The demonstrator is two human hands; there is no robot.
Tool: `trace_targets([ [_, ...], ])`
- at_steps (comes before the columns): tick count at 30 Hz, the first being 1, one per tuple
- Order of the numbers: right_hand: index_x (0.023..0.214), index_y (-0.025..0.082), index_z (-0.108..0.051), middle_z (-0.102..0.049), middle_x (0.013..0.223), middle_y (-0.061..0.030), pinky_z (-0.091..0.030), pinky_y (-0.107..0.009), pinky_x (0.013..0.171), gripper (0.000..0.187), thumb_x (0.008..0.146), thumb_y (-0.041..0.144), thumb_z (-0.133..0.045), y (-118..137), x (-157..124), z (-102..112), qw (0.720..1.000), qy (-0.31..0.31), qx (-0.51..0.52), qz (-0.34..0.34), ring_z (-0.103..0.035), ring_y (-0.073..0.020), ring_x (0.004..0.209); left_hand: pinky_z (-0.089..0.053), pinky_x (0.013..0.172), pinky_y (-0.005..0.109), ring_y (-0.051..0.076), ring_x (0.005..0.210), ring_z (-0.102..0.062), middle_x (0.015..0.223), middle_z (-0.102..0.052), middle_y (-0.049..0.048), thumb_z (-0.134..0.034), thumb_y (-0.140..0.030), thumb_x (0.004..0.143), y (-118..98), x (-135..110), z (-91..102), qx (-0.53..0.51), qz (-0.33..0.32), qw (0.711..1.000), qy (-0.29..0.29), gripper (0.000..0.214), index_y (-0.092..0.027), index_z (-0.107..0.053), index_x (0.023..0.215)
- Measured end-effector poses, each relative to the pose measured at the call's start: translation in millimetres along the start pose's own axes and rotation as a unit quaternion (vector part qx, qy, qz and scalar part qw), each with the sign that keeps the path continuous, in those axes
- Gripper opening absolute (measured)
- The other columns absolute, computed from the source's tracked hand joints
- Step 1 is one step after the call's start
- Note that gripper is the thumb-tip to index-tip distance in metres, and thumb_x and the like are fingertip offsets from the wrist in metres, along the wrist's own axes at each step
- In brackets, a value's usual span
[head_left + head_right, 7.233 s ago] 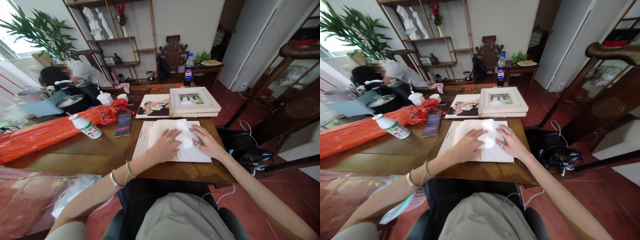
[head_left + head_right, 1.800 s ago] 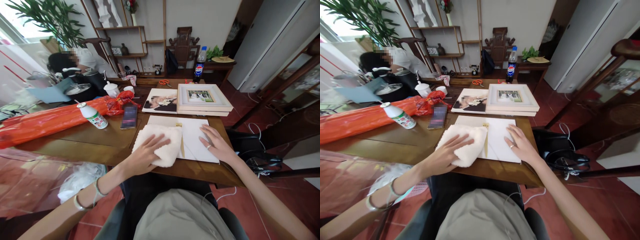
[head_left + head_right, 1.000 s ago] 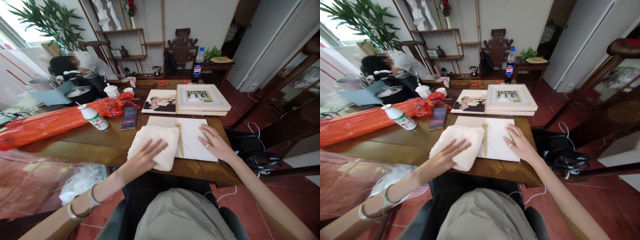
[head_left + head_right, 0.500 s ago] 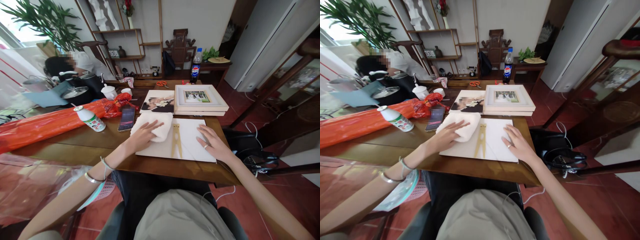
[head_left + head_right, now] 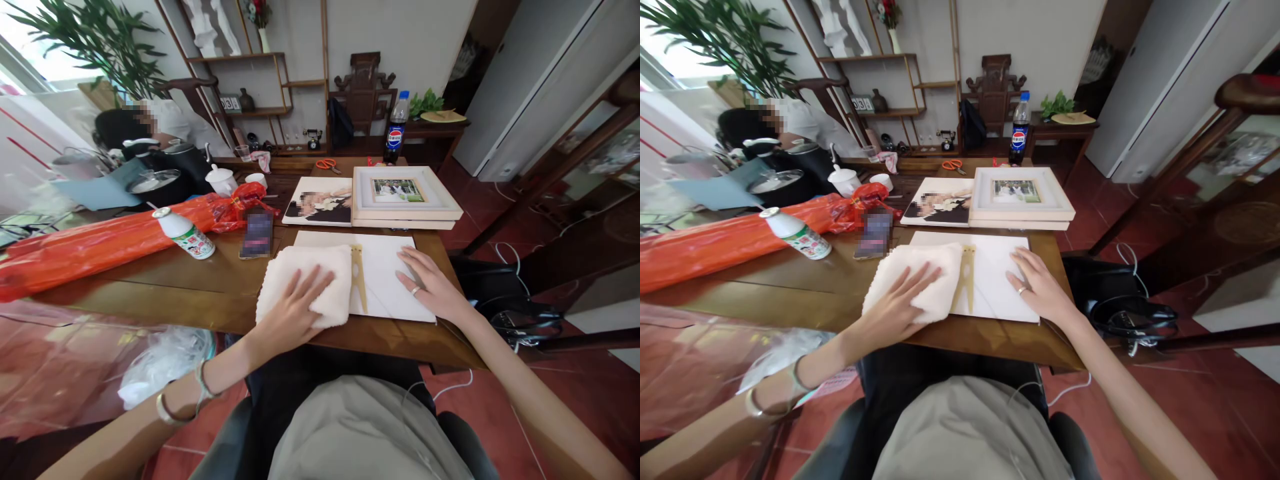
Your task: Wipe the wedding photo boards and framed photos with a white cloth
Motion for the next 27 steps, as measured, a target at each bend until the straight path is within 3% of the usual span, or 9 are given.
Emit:
trace_targets([
  [8, 0.134, 0.021, -0.046, -0.039, 0.147, -0.0126, -0.030, -0.049, 0.115, 0.047, 0.094, 0.044, -0.042, 0, 0, 0, 1.000, -0.005, -0.001, 0.008, -0.032, -0.0271, 0.139, -0.027, 0.113, 0.053, 0.032, 0.141, -0.025, 0.153, -0.028, 0.0124, -0.052, -0.030, 0.093, 68, 48, -19.5, 0.070, -0.015, 0.994, 0.083, 0.027, -0.013, -0.072, 0.090],
  [11, 0.134, 0.020, -0.046, -0.039, 0.146, -0.0128, -0.030, -0.048, 0.116, 0.047, 0.094, 0.044, -0.042, 0, 0, 1, 1.000, -0.006, 0.000, 0.006, -0.033, -0.0268, 0.139, -0.024, 0.114, 0.051, 0.030, 0.142, -0.024, 0.153, -0.028, 0.0108, -0.046, -0.033, 0.096, 90, 64, -24.1, 0.072, -0.012, 0.994, 0.084, 0.032, -0.013, -0.072, 0.094],
  [13, 0.134, 0.021, -0.046, -0.040, 0.146, -0.0124, -0.030, -0.048, 0.115, 0.048, 0.093, 0.045, -0.042, 0, 0, 0, 1.000, -0.006, 0.002, 0.006, -0.033, -0.0269, 0.139, -0.023, 0.115, 0.050, 0.029, 0.142, -0.025, 0.152, -0.030, 0.0102, -0.044, -0.034, 0.097, 93, 68, -24.0, 0.062, -0.004, 0.995, 0.079, 0.035, -0.014, -0.072, 0.095],
  [16, 0.135, 0.023, -0.046, -0.040, 0.146, -0.0110, -0.030, -0.049, 0.115, 0.047, 0.093, 0.046, -0.042, 0, 0, 1, 1.000, -0.007, 0.006, 0.010, -0.033, -0.0272, 0.139, -0.023, 0.114, 0.052, 0.030, 0.141, -0.027, 0.150, -0.035, 0.0101, -0.045, -0.033, 0.096, 74, 61, -21.0, 0.037, -0.006, 0.996, 0.080, 0.034, -0.015, -0.073, 0.092],
  [23, 0.136, 0.026, -0.045, -0.040, 0.146, -0.0099, -0.031, -0.053, 0.114, 0.048, 0.093, 0.047, -0.042, 1, 0, 1, 1.000, -0.012, 0.012, 0.013, -0.033, -0.0291, 0.139, -0.019, 0.116, 0.055, 0.033, 0.142, -0.023, 0.151, -0.033, 0.0102, -0.051, -0.031, 0.093, -8, 9, 2.8, -0.024, -0.041, 0.999, 0.024, 0.035, -0.015, -0.070, 0.068],
  [27, 0.135, 0.025, -0.046, -0.040, 0.146, -0.0106, -0.031, -0.051, 0.115, 0.048, 0.093, 0.047, -0.042, 2, 0, 1, 1.000, -0.011, 0.011, 0.009, -0.033, -0.0288, 0.139, -0.018, 0.117, 0.052, 0.031, 0.142, -0.024, 0.152, -0.032, 0.0088, -0.052, -0.032, 0.092, -13, 1, 7.6, -0.037, -0.053, 0.998, 0.006, 0.039, -0.015, -0.066, 0.059],
])
Point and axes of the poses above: each hand's wrist, its own x-axis towards the middle knuckle, its own z-axis out of the back of the hand, y = z × x, the point moved 8 cm from there along x, towards the middle knuckle
